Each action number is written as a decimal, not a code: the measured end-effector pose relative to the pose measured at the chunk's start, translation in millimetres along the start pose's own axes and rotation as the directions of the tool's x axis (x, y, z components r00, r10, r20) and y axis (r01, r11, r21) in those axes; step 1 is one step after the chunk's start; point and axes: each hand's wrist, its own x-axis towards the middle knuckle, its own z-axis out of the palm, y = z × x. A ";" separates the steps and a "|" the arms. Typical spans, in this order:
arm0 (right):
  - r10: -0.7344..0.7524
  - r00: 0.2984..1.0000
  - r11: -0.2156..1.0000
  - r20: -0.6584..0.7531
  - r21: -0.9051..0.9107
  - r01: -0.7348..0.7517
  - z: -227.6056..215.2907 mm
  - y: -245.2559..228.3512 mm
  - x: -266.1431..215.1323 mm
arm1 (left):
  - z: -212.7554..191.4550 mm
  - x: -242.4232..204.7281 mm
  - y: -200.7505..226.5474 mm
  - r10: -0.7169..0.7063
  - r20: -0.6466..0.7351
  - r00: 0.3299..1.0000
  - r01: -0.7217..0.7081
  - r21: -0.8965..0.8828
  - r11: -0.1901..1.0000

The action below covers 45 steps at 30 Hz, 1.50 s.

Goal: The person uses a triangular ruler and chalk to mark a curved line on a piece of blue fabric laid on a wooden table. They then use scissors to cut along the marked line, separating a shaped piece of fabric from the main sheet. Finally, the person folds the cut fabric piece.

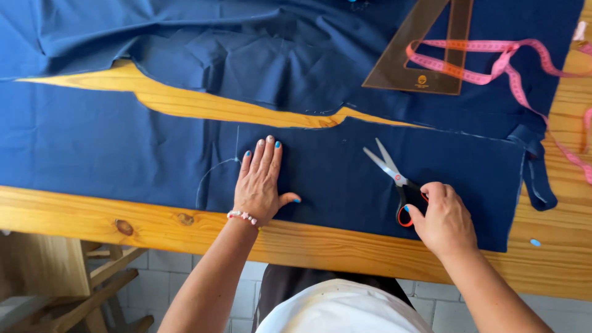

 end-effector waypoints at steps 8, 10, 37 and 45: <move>0.022 0.996 0.998 -0.091 -0.054 -0.027 4.2 -6.4 -12.3 | 15.9 -4.1 -7.7 0.121 -0.283 0.951 -0.096 0.103 0.990; 0.096 0.995 0.988 -0.038 -0.114 -0.100 -3.0 -10.3 -8.5 | 10.2 -8.7 -10.7 0.125 -0.301 0.945 -0.103 0.086 0.991; -0.182 0.811 0.011 0.557 0.825 -0.565 116.2 -277.6 -235.8 | 29.6 -96.3 -209.9 0.809 -0.107 0.578 -0.814 0.000 0.581; -0.151 0.863 -0.060 0.483 0.867 -0.495 116.0 -312.8 -198.9 | 33.0 -95.7 -209.8 0.804 -0.085 0.588 -0.807 0.007 0.591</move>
